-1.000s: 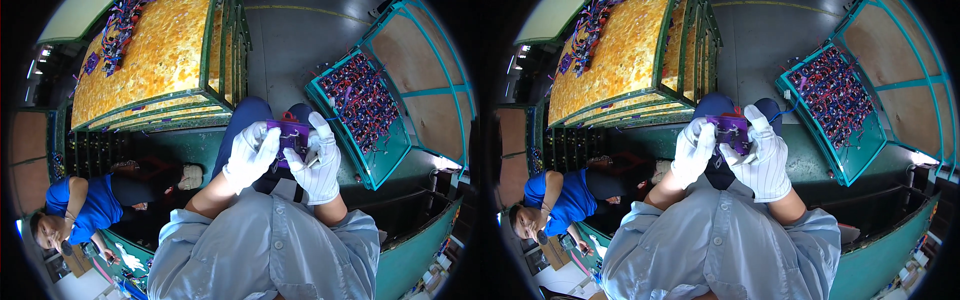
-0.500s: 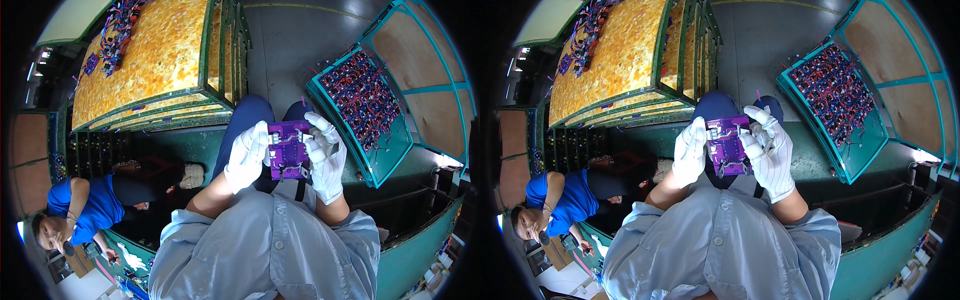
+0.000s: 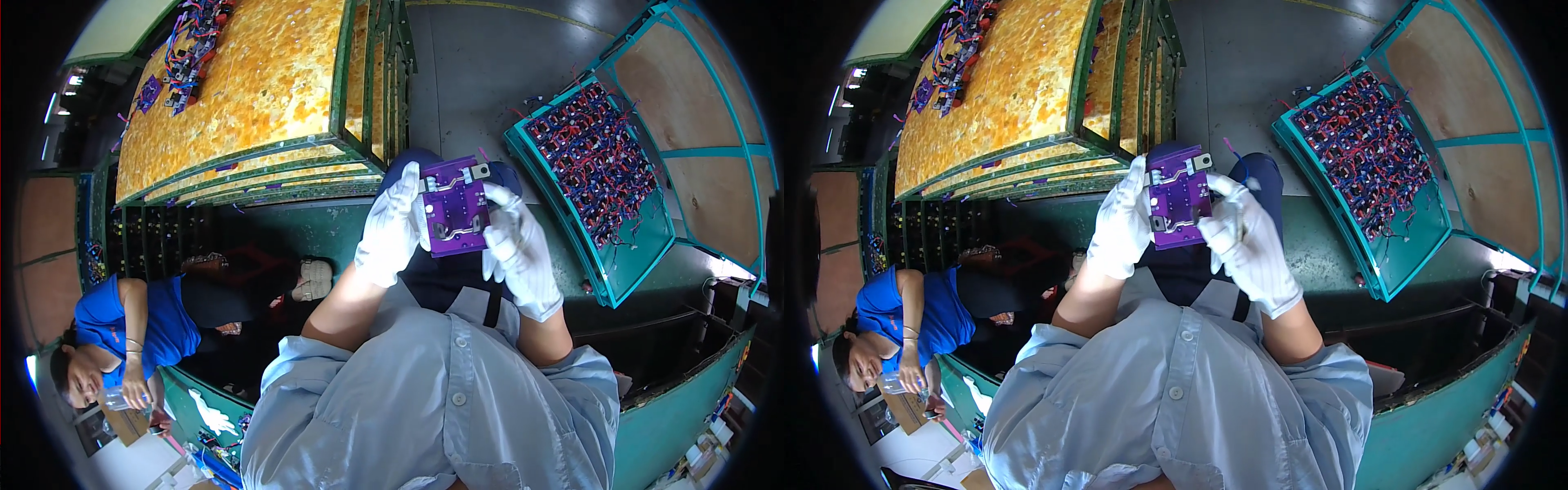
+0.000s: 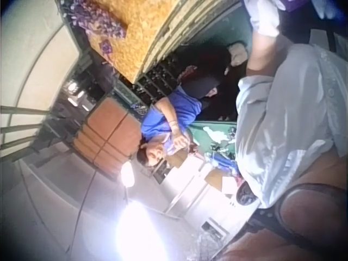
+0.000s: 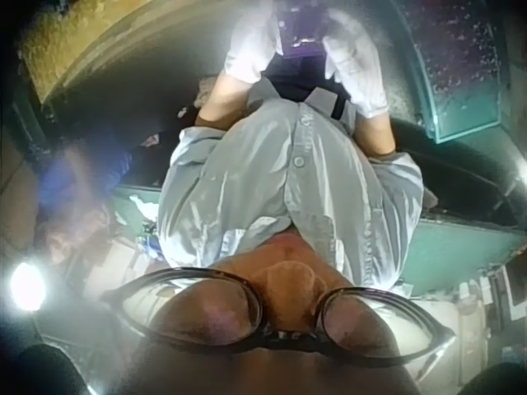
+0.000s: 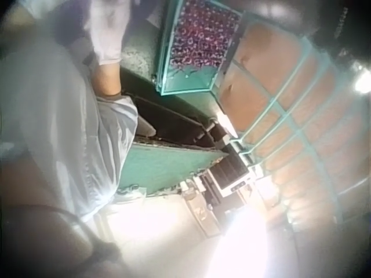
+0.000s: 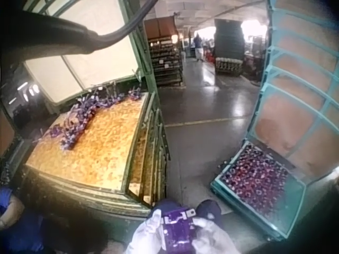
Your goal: Manual assembly of purple electronic component housings by inserting internal parts and wires and placing them into a tray.
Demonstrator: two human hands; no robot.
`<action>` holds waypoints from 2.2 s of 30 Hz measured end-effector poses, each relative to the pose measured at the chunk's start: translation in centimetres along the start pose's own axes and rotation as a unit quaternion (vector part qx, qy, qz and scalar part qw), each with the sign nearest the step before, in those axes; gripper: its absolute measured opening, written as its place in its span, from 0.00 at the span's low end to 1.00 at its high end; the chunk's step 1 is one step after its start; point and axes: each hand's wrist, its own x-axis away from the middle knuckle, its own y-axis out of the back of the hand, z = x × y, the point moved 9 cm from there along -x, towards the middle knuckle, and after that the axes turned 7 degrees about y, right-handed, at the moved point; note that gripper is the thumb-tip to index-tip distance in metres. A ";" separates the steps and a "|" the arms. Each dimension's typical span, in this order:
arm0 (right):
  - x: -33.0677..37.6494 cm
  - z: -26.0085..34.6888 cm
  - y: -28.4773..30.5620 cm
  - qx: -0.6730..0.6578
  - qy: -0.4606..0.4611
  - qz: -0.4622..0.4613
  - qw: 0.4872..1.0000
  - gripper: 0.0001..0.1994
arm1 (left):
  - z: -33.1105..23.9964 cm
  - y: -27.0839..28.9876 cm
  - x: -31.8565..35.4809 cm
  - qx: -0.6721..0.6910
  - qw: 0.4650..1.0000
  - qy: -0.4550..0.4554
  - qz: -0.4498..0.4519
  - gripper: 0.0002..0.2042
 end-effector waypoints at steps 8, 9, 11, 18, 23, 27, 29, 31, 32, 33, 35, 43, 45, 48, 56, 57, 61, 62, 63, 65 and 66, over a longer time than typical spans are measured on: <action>0.1 1.3 -0.7 0.095 0.138 0.012 0.986 0.27 | 0.2 -2.9 1.1 0.144 0.985 0.082 0.051 0.23; 0.3 1.1 -0.6 0.119 0.119 0.013 0.986 0.29 | -0.4 -3.1 1.5 0.122 0.990 0.059 0.050 0.23; 0.3 1.1 -0.7 0.112 0.094 0.016 0.989 0.29 | -0.4 -2.6 1.8 0.102 0.994 0.017 0.021 0.21; -0.4 0.3 0.0 0.051 0.089 -0.065 0.993 0.31 | -2.1 -3.3 2.2 -0.088 0.995 -0.053 0.016 0.14; -0.1 -0.4 0.8 -0.007 0.049 -0.086 0.995 0.27 | -1.9 -2.6 2.4 -0.041 0.998 -0.054 0.010 0.19; -0.3 0.3 0.6 -0.041 0.077 -0.088 0.992 0.24 | -2.9 -4.2 2.6 -0.051 0.995 -0.069 0.052 0.17; -0.2 0.2 0.5 -0.050 0.079 -0.091 0.991 0.24 | -3.3 -5.1 2.5 -0.081 0.991 -0.097 0.034 0.16; 0.0 0.0 0.7 -0.025 0.103 -0.100 0.989 0.24 | -4.6 -5.9 3.2 -0.114 0.982 -0.152 -0.008 0.18; 0.1 0.0 0.8 -0.024 0.103 -0.100 0.989 0.24 | -4.6 -5.6 3.2 -0.113 0.982 -0.152 -0.008 0.18; 0.1 0.0 0.6 -0.039 0.097 -0.086 0.991 0.24 | -4.2 -5.1 3.2 -0.127 0.983 -0.131 -0.009 0.17; 0.2 -0.2 0.5 -0.054 0.092 -0.074 0.992 0.23 | -4.1 -4.7 3.2 -0.140 0.984 -0.108 -0.008 0.17; 0.9 -2.1 2.1 -0.111 0.062 -0.104 0.986 0.21 | -1.3 -2.9 3.2 0.057 0.993 -0.087 0.051 0.18; 0.8 -2.1 2.0 -0.123 0.070 -0.099 0.985 0.21 | -0.6 -2.0 3.0 0.088 0.991 -0.081 0.059 0.19; 0.8 -2.4 1.8 -0.125 0.071 -0.092 0.985 0.21 | -0.2 0.0 2.7 -0.225 0.967 -0.117 -0.038 0.20; 0.5 -4.8 1.7 -0.273 0.006 -0.113 0.955 0.17 | 2.8 1.6 0.8 -0.020 0.992 -0.121 0.039 0.28; 0.4 -4.7 1.9 -0.273 0.005 -0.113 0.955 0.17 | 3.1 2.5 0.8 -0.091 0.985 -0.144 -0.008 0.29; 0.5 -4.8 1.2 -0.307 0.006 -0.067 0.949 0.19 | 3.9 4.2 1.5 0.023 0.988 -0.035 -0.147 0.25; 0.6 -4.2 1.3 -0.329 0.058 -0.060 0.941 0.20 | 3.0 3.8 2.0 0.023 0.988 -0.035 -0.148 0.25; 0.7 -4.3 1.4 -0.326 0.070 -0.061 0.941 0.22 | 2.1 2.5 2.0 0.002 0.995 -0.048 -0.089 0.21; 0.5 -4.4 1.3 -0.326 0.091 -0.067 0.939 0.22 | 0.7 -0.6 2.2 0.159 0.986 -0.054 -0.004 0.20; 0.5 -4.3 1.6 -0.326 0.112 -0.075 0.936 0.22 | 0.4 -1.0 2.2 0.160 0.986 -0.054 -0.003 0.20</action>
